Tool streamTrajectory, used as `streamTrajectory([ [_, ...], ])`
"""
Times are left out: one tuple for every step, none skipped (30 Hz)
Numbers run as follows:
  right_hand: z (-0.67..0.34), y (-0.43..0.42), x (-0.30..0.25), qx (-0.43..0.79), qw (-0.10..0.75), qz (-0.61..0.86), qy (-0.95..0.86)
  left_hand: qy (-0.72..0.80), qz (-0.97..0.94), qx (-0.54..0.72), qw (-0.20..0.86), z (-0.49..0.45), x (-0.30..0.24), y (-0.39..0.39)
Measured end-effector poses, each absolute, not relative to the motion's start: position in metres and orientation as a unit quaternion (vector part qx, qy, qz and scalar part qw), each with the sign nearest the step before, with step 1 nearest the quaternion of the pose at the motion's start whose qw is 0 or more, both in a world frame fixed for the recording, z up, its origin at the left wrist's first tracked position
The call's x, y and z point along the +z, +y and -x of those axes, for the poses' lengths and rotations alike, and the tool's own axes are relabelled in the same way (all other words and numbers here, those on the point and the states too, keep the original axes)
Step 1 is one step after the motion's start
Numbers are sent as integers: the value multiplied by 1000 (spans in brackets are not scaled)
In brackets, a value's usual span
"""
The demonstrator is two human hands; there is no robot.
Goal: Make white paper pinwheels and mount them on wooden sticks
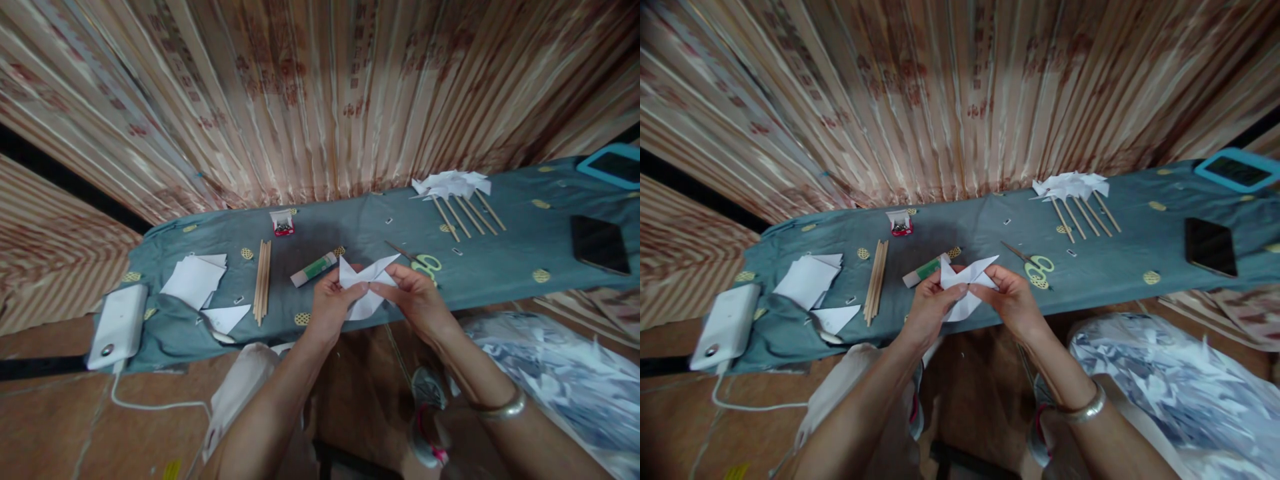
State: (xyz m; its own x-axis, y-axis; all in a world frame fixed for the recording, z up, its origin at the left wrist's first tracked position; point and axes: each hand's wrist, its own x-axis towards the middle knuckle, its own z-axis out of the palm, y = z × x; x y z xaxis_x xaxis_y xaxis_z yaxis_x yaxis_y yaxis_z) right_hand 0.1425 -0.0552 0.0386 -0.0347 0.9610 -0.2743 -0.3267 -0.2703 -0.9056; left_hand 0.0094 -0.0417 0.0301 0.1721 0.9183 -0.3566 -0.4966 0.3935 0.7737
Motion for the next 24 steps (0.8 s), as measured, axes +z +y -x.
streamTrajectory([
  [-142, -55, 39, 638, 503, 478, -334, 417, -253, 491, 722, -9, 29, -42],
  [-141, -56, 38, 636, 502, 479, -337, 416, -254, 492, 721, -9, 29, -42],
  [-140, -56, 38, 634, 502, 480, -340, 416, -255, 494, 720, -8, 28, -42],
  [-139, -56, 37, 631, 502, 482, -343, 416, -256, 497, 717, -7, 27, -42],
  [-138, -56, 36, 626, 503, 485, -346, 417, -258, 501, 713, -7, 26, -42],
  [-138, -56, 35, 621, 505, 487, -348, 419, -260, 506, 708, -6, 26, -42],
  [-137, -56, 33, 618, 507, 489, -350, 421, -263, 510, 702, -5, 25, -43],
  [-137, -55, 32, 616, 508, 489, -351, 422, -268, 513, 697, -5, 24, -44],
  [-137, -54, 30, 616, 509, 489, -349, 422, -275, 516, 693, -4, 23, -44],
  [-137, -53, 28, 616, 512, 490, -346, 421, -284, 518, 688, -3, 22, -45],
  [-138, -52, 27, 615, 516, 490, -340, 422, -293, 521, 681, -2, 21, -45],
  [-139, -51, 26, 614, 520, 490, -334, 425, -303, 525, 672, 1, 19, -45],
  [-140, -51, 25, 613, 526, 490, -329, 431, -313, 530, 660, 5, 18, -44],
  [-142, -50, 24, 611, 530, 489, -326, 440, -324, 535, 644, 11, 16, -41],
  [-144, -50, 23, 610, 534, 488, -323, 452, -337, 537, 627, 19, 15, -37],
  [-146, -50, 23, 610, 536, 487, -322, 464, -355, 541, 605, 30, 13, -32],
  [-148, -50, 24, 610, 538, 485, -321, 482, -380, 546, 570, 42, 12, -26],
  [-150, -51, 24, 611, 538, 484, -321, 509, -412, 545, 523, 56, 10, -19],
  [-152, -51, 25, 611, 538, 483, -322, 542, -453, 540, 458, 72, 8, -11],
  [-154, -52, 26, 611, 538, 483, -323, 578, -499, 522, 381, 88, 6, -2],
  [-156, -53, 27, 610, 538, 483, -324, 616, -543, 489, 295, 103, 4, 5],
  [-157, -53, 28, 609, 537, 485, -325, 646, -580, 447, 219, 117, 1, 12],
  [-159, -54, 29, 606, 535, 489, -327, 669, -601, 405, 162, 129, -3, 17],
  [-161, -54, 30, 603, 534, 494, -328, 686, -617, 365, 124, 139, -7, 21],
])
